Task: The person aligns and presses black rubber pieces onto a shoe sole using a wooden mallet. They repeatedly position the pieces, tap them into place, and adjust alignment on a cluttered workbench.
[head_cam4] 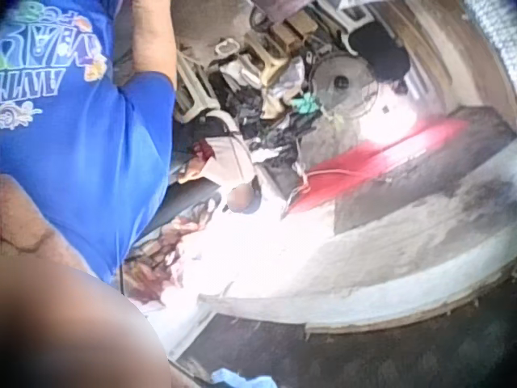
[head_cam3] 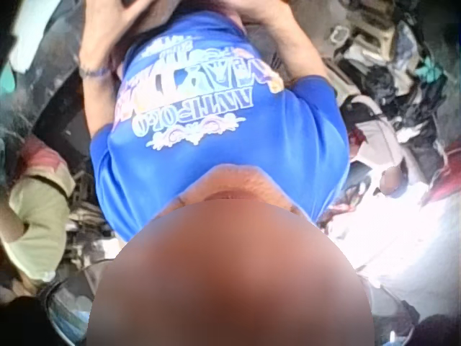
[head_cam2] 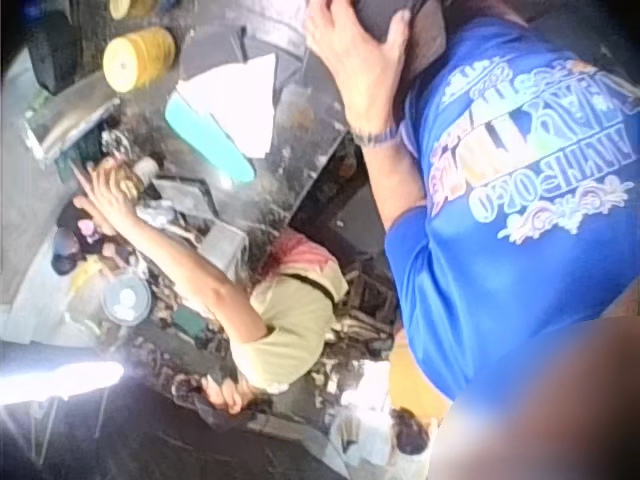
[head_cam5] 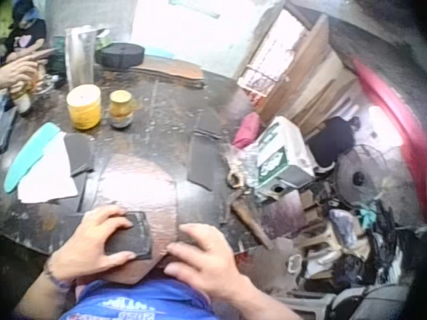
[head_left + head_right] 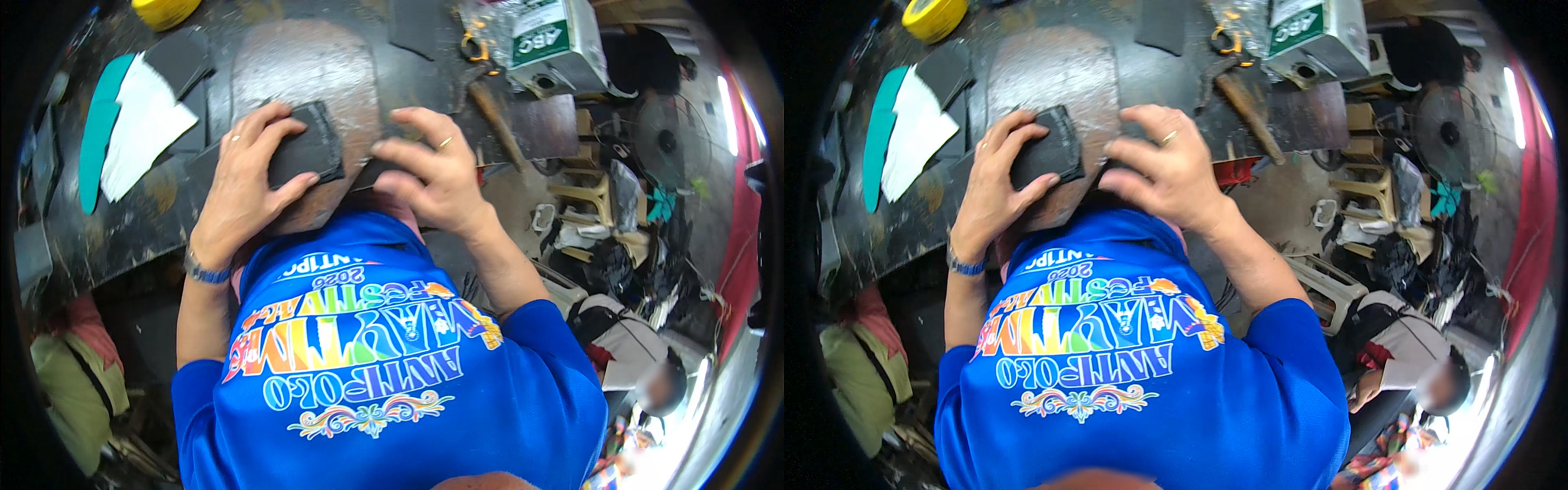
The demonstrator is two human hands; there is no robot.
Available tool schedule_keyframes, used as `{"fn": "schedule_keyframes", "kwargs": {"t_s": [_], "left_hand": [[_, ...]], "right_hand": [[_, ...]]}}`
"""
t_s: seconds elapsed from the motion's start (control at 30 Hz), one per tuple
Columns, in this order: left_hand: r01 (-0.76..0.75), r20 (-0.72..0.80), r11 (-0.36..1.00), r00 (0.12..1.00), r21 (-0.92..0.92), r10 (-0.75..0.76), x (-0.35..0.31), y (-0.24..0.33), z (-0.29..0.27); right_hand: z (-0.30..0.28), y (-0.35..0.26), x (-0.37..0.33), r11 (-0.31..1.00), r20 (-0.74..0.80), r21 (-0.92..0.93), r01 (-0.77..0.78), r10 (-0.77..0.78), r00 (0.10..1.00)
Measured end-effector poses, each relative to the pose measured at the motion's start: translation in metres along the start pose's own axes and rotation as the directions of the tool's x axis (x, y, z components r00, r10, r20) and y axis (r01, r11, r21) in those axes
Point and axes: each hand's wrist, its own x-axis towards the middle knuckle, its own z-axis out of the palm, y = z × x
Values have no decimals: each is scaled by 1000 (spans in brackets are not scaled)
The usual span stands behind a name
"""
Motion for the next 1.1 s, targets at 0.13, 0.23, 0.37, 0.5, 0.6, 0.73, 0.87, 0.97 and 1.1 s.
{"fn": "schedule_keyframes", "kwargs": {"t_s": [0.13, 0.23, 0.37, 0.5, 0.6, 0.73, 0.87, 0.97, 1.1], "left_hand": [[12, 37, 1000, 999, 22, -13, 0, 4, -3], [4, 34, 1000, 999, 26, -5, 0, 4, -2], [6, 33, 1000, 999, 30, -7, -1, 3, 0], [1, 26, 999, 1000, 32, -2, 0, 4, -1], [7, 37, 1000, 999, 15, -7, 0, 5, -2], [-21, 6, 1000, 1000, 7, 21, 1, 4, 0], [-75, -8, 997, 997, -15, 75, -2, -1, -1], [-80, 4, 997, 997, -8, 80, -3, -4, -1], [-44, 47, 999, 998, -11, 45, -4, -6, 0]], "right_hand": [[-48, 58, -6, 655, -303, 637, -407, 698, 649], [-84, 115, -15, 339, -139, 818, -465, 900, 412], [-103, 173, -21, 269, 59, 716, -644, 896, 441], [-112, 210, -9, 263, 93, 551, -792, 924, 371], [-114, 228, -2, 206, 145, 572, -794, 927, 345], [-106, 230, -5, 269, 28, 630, -728, 930, 368], [-99, 180, -6, 473, -321, 104, -875, 849, 420], [-88, 111, 3, 712, -391, 148, -686, 680, 621], [-34, 19, 10, 861, -167, 449, -240, 345, 924]]}}
